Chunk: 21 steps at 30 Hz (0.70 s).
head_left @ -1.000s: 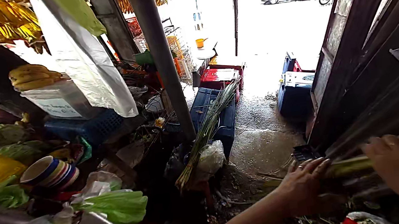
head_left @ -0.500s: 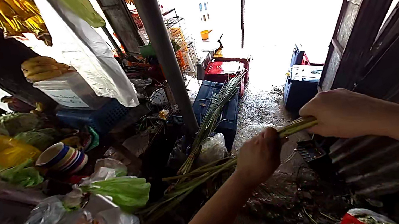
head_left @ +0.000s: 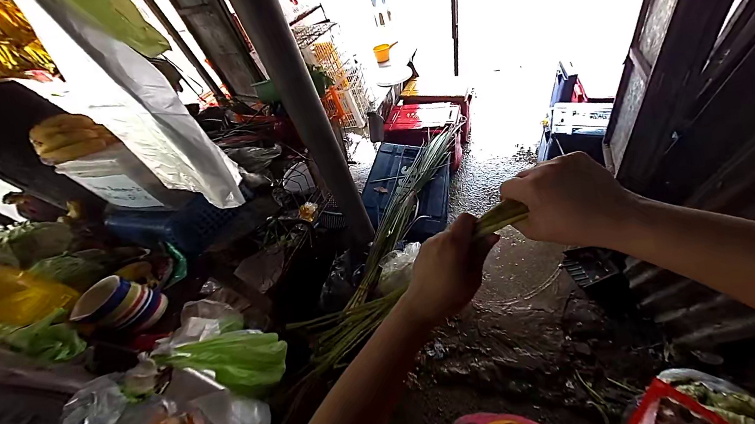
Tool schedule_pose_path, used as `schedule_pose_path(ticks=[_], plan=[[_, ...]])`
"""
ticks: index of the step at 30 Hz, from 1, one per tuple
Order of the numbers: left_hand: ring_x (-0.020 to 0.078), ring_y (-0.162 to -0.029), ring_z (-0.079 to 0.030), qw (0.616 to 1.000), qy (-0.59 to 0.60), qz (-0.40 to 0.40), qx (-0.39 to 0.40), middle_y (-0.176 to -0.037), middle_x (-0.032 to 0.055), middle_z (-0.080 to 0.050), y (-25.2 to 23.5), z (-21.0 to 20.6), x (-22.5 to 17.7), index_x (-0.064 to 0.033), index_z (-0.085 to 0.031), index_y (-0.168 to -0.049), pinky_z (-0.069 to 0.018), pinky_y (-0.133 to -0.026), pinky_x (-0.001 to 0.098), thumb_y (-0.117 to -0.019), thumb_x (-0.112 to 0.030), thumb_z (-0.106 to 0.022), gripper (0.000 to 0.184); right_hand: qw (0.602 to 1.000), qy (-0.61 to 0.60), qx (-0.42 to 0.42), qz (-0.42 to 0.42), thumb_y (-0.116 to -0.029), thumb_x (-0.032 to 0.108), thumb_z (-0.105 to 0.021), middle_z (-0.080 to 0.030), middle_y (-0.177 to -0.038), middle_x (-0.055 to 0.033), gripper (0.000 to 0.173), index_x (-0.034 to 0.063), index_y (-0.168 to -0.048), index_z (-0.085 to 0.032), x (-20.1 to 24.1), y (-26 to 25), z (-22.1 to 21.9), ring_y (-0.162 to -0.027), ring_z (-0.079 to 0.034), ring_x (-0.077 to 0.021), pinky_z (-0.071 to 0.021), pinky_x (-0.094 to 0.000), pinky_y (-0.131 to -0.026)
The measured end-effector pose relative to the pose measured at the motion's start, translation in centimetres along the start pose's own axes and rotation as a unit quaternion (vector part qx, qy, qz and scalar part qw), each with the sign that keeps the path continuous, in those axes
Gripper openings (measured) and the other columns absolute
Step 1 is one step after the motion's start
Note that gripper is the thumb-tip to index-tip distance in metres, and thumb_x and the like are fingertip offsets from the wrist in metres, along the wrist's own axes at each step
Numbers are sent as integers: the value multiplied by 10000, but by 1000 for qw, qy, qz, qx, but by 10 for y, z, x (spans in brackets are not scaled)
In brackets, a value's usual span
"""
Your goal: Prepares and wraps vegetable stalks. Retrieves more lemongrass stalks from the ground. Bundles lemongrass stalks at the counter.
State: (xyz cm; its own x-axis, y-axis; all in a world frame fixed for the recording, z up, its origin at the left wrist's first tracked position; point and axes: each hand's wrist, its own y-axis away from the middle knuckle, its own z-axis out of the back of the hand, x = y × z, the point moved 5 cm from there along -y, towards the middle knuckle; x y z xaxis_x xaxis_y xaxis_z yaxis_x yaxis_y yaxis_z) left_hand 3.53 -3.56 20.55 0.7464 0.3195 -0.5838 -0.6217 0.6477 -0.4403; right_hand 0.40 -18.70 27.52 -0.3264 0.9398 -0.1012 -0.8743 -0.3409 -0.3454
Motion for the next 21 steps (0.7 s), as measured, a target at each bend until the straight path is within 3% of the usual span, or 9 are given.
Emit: schedule_pose_path(ticks=[5, 8, 11, 13, 15, 16, 18, 19, 21], plan=[[163, -714, -620, 998, 56, -24, -32, -793, 69, -616, -3, -7, 9, -9, -615, -1071, -531, -673, 370, -1077, -298, -484, 318, 995, -79, -11, -63, -807, 184, -762, -599, -619, -74, 197, 85, -705, -625, -4, 1, -11, -611, -641, -275, -455, -476, -535], [100, -782, -615, 988, 135, -35, -67, -843, 54, -614, -6, -8, 6, 25, -599, -1105, -537, -759, 308, -1092, -281, -456, 338, 972, -200, -61, -111, -805, 150, -776, -594, -625, -89, 215, 52, -705, -613, 0, 4, -22, -622, -628, -276, -473, -495, -552], [53, -849, -611, 972, 205, -50, -106, -916, 46, -611, -15, -6, 1, 39, -551, -1167, -533, -808, 254, -1104, -271, -432, 338, 939, -281, -133, -149, -785, 158, -798, -577, -629, -54, 206, 55, -753, -623, 4, 2, -29, -593, -586, -192, -470, -414, -543], [35, -890, -619, 958, 260, -47, -109, -1006, 39, -620, -20, -4, 6, 34, -488, -1284, -544, -810, 245, -1087, -352, -471, 434, 929, -308, -119, -166, -779, 174, -827, -583, -661, -49, 239, 53, -838, -630, 8, -1, -32, -608, -579, -179, -488, -403, -562], [11, -931, -612, 938, 336, -28, -87, -1108, 3, -602, -25, -3, 14, -24, -399, -1407, -547, -829, 232, -969, -486, -635, 679, 917, -343, -81, -187, -791, 188, -812, -602, -724, -57, 261, 56, -935, -639, 16, -3, -34, -669, -599, -192, -507, -436, -611], [25, -947, -630, 923, 378, -9, -74, -1150, 4, -614, -27, -4, 17, -55, -397, -1459, -561, -843, 239, -918, -429, -722, 733, 910, -362, -76, -186, -791, 199, -812, -642, -777, -54, 294, 64, -999, -652, 21, -4, -37, -719, -637, -181, -543, -437, -657], [85, -948, -654, 894, 442, 40, -58, -1205, 45, -647, -30, -5, 17, -79, -511, -1457, -576, -840, 278, -925, -191, -730, 586, 891, -413, -75, -171, -783, 173, -802, -688, -881, -17, 363, 97, -1101, -644, 31, -7, -46, -815, -673, -107, -579, -361, -746], [87, -902, -659, 886, 457, 51, -61, -1126, 43, -679, -31, -4, 14, -65, -570, -1399, -576, -809, 274, -954, -129, -684, 463, 877, -449, -80, -150, -784, 151, -802, -702, -947, -10, 425, 98, -1170, -631, 34, -9, -52, -868, -680, -78, -586, -324, -793], [96, -917, -671, 886, 456, 51, -69, -1079, 45, -705, -35, 0, 14, -56, -609, -1364, -577, -815, 283, -1003, -133, -614, 369, 848, -514, -90, -91, -775, 117, -806, -686, -1082, -21, 561, 77, -1281, -568, 33, -15, -61, -964, -669, -54, -583, -272, -860]])
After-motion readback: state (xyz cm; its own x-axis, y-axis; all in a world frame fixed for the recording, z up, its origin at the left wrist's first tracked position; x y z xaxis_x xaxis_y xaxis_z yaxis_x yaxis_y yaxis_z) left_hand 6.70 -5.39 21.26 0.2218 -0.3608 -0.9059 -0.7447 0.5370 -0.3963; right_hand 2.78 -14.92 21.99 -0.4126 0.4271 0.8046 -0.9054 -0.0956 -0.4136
